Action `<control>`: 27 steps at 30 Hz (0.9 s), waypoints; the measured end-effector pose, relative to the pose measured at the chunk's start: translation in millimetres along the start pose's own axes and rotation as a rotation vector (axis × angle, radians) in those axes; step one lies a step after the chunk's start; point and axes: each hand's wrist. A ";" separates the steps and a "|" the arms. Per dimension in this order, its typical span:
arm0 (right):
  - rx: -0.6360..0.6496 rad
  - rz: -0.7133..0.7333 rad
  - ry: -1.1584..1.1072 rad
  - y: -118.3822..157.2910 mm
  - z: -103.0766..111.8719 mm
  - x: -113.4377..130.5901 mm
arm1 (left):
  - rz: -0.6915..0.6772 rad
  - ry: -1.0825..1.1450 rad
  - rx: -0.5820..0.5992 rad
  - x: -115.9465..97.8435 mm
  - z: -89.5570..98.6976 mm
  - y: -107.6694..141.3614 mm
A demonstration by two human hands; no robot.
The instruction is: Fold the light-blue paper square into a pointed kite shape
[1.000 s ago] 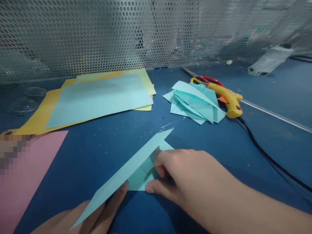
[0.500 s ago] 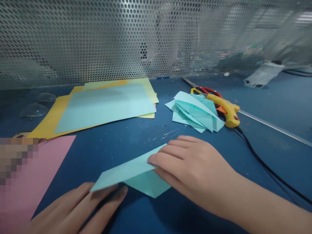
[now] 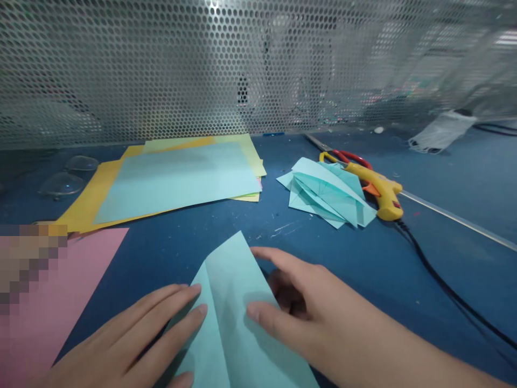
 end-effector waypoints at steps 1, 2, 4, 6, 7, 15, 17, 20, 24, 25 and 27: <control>-0.036 -0.007 0.021 -2.0 0.2 -0.4 | 0.017 0.013 -0.072 -1.7 -3.1 -0.4; -0.054 -0.006 0.033 -3.9 0.2 -1.0 | 0.050 0.031 -0.157 -2.9 -5.9 -0.7; -0.060 -0.003 0.038 -6.9 -0.5 -3.2 | 0.095 0.098 -0.136 -3.5 -9.5 -1.1; -0.048 0.021 0.050 -8.5 -1.2 -5.6 | 0.076 0.101 -0.039 -1.6 -9.8 -0.8; -0.048 0.043 0.068 -8.8 -1.4 -6.3 | 0.042 0.073 -0.010 0.0 -9.0 -0.2; -0.097 0.398 0.322 -13.4 -2.1 -8.9 | -0.104 -0.018 0.067 10.8 -6.4 4.4; -0.124 0.540 0.406 -15.6 -2.7 -17.2 | -0.119 -0.029 0.074 12.0 -8.3 4.3; -0.132 0.771 0.572 -18.1 -3.0 -30.5 | -0.124 -0.026 0.090 14.0 -11.5 5.7; 0.033 0.919 0.653 -18.8 -2.6 -35.2 | -0.103 -0.008 0.112 16.4 -14.4 6.8; 0.073 0.922 0.648 -18.8 -2.4 -34.4 | -0.106 -0.006 0.112 16.5 -14.9 6.8; 0.118 0.927 0.639 -19.4 -1.8 -32.6 | -0.111 0.001 0.111 16.1 -16.2 6.9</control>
Point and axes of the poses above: each hand's wrist, its own y-axis away from the middle knuckle, its own z-axis out of the back of the hand, x = y × z, and after that the axes turned 6 degrees about z, right-handed
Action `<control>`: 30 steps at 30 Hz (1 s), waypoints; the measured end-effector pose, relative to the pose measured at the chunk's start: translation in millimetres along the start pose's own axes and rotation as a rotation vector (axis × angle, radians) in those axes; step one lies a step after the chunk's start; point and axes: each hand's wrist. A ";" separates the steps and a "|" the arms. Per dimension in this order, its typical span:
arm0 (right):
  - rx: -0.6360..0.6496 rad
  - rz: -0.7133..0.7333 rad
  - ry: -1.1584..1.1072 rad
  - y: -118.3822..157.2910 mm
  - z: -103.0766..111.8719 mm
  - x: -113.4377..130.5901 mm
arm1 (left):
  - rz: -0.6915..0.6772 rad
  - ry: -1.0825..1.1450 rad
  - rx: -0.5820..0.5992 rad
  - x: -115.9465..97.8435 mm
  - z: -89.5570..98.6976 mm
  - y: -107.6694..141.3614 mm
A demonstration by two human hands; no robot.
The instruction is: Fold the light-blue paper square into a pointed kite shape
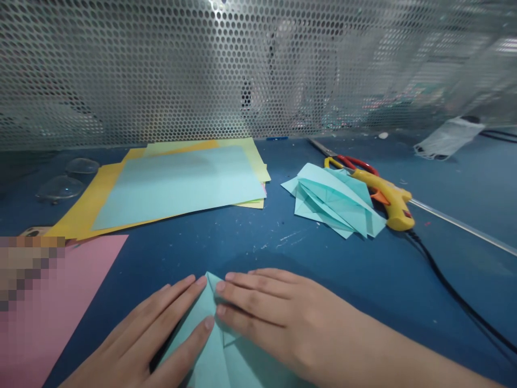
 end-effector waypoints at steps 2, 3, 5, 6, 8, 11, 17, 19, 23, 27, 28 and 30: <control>0.010 0.026 -0.010 -0.9 1.0 -1.2 | 0.002 0.013 -0.008 -0.8 -1.3 0.4; 0.014 0.040 -0.013 -1.1 1.3 -2.1 | 0.006 0.020 -0.004 -1.0 -1.9 0.7; 0.027 0.069 -0.017 -1.2 1.8 -4.1 | 0.004 0.022 0.014 -0.9 -2.5 0.9; 0.036 0.076 -0.018 -1.2 2.0 -4.9 | -0.001 0.016 0.015 -0.5 -2.5 0.7; 0.053 0.085 -0.015 -1.6 2.7 -5.8 | -0.011 0.012 0.021 0.5 -2.4 -0.4; 0.065 0.099 -0.002 -3.9 5.7 -5.4 | -0.019 -0.004 0.028 1.4 -2.3 -2.4; 0.158 0.138 0.081 -15.2 17.0 -1.8 | -0.032 -0.072 0.005 1.7 0.1 -1.1; 0.163 0.140 0.113 -18.4 19.6 -0.8 | -0.028 -0.089 -0.012 2.3 2.4 -1.9; 0.166 0.126 0.113 -19.2 21.7 0.7 | -0.037 -0.078 -0.004 1.9 4.2 -6.8; 0.214 0.125 0.081 -16.3 22.1 1.4 | -0.038 -0.076 -0.019 -0.3 -0.2 -8.8; 0.240 0.122 0.073 -16.3 22.4 1.3 | -0.035 -0.070 -0.010 -0.8 -1.5 -8.8; 0.302 0.114 0.062 -17.8 23.2 0.9 | -0.022 -0.054 -0.004 -1.8 -3.8 -8.7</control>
Point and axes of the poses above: each hand's wrist, its own y-axis away from the middle knuckle, its own z-axis out of the back of the hand, x = y × z, and after that the axes turned 6 degrees about z, right-handed
